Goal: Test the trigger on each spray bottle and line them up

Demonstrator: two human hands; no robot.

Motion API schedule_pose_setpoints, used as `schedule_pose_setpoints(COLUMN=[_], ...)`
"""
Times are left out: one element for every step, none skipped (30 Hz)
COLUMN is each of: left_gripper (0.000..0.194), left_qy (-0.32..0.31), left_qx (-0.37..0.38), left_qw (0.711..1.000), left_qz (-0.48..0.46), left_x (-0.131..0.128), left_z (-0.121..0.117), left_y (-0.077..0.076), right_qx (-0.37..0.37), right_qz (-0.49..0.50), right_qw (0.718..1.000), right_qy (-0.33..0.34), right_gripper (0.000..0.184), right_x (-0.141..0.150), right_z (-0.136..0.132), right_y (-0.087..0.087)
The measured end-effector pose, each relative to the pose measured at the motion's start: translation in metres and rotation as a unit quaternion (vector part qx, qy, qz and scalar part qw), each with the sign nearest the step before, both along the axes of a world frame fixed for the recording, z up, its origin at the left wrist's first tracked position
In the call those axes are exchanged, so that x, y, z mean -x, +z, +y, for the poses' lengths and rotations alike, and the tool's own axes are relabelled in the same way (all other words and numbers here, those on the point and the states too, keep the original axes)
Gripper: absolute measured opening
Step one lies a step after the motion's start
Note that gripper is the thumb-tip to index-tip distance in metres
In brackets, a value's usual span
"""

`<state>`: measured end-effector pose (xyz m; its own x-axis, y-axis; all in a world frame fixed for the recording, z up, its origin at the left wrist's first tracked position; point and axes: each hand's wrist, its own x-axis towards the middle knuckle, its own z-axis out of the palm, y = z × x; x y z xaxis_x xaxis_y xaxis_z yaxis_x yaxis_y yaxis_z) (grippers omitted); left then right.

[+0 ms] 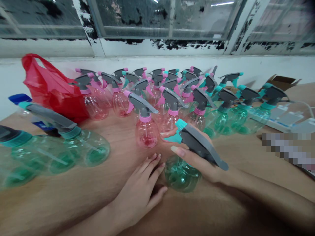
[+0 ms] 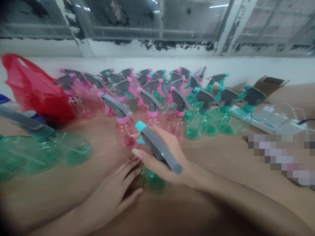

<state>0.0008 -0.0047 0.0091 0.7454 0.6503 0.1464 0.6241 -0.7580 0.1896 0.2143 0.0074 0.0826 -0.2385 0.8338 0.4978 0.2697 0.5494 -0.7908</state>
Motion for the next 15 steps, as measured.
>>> schedule_pose_setpoints(left_gripper=[0.052, 0.052, 0.052, 0.052, 0.052, 0.052, 0.052, 0.052, 0.052, 0.052, 0.052, 0.052, 0.052, 0.052, 0.052], left_qy=[-0.001, -0.002, -0.002, -0.002, -0.003, -0.004, -0.005, -0.005, -0.006, -0.006, -0.006, -0.006, -0.006, -0.007, -0.006], left_qx=[-0.001, -0.002, -0.003, -0.004, -0.004, -0.004, -0.005, -0.006, -0.005, -0.006, -0.006, -0.006, -0.006, -0.006, -0.007], left_qw=[1.000, 1.000, 1.000, 1.000, 1.000, 1.000, 1.000, 1.000, 1.000, 1.000, 1.000, 1.000, 1.000, 1.000, 1.000], left_qz=[-0.001, -0.001, -0.001, -0.001, 0.001, 0.002, 0.003, 0.003, 0.004, 0.003, 0.003, 0.004, 0.005, 0.008, 0.010], left_x=[-0.0001, -0.0001, -0.0002, -0.0001, -0.0001, 0.0001, 0.0003, 0.0006, 0.0008, 0.0010, 0.0011, 0.0010, 0.0009, 0.0006, 0.0003], left_z=[0.0003, 0.0007, 0.0009, 0.0010, 0.0009, 0.0007, 0.0004, 0.0000, -0.0004, -0.0008, -0.0010, -0.0010, -0.0009, -0.0006, -0.0002], left_y=[-0.0002, -0.0004, -0.0007, -0.0009, -0.0011, -0.0012, -0.0012, -0.0012, -0.0011, -0.0010, -0.0010, -0.0009, -0.0009, -0.0010, -0.0010], right_qx=[0.005, 0.011, 0.014, 0.017, 0.020, 0.022, 0.023, 0.024, 0.025, 0.026, 0.026, 0.028, 0.029, 0.029, 0.031], right_qz=[0.009, 0.020, 0.032, 0.038, 0.042, 0.042, 0.042, 0.041, 0.041, 0.041, 0.041, 0.042, 0.044, 0.045, 0.045], right_qw=[1.000, 1.000, 0.999, 0.999, 0.999, 0.999, 0.999, 0.999, 0.998, 0.998, 0.998, 0.998, 0.998, 0.998, 0.998], right_qy=[0.001, 0.004, 0.008, 0.014, 0.018, 0.022, 0.024, 0.027, 0.028, 0.028, 0.026, 0.026, 0.025, 0.027, 0.028], right_gripper=[0.009, 0.010, 0.011, 0.012, 0.012, 0.013, 0.013, 0.013, 0.013, 0.013, 0.013, 0.013, 0.012, 0.012, 0.013], right_x=[0.0004, 0.0008, 0.0011, 0.0013, 0.0014, 0.0014, 0.0013, 0.0012, 0.0011, 0.0011, 0.0011, 0.0012, 0.0013, 0.0013, 0.0013], right_z=[0.0000, 0.0001, 0.0000, 0.0000, -0.0001, -0.0002, -0.0003, -0.0003, -0.0004, -0.0003, -0.0003, -0.0002, -0.0001, 0.0000, 0.0000], right_y=[-0.0009, -0.0016, -0.0022, -0.0026, -0.0029, -0.0031, -0.0032, -0.0033, -0.0033, -0.0032, -0.0031, -0.0031, -0.0030, -0.0030, -0.0030])
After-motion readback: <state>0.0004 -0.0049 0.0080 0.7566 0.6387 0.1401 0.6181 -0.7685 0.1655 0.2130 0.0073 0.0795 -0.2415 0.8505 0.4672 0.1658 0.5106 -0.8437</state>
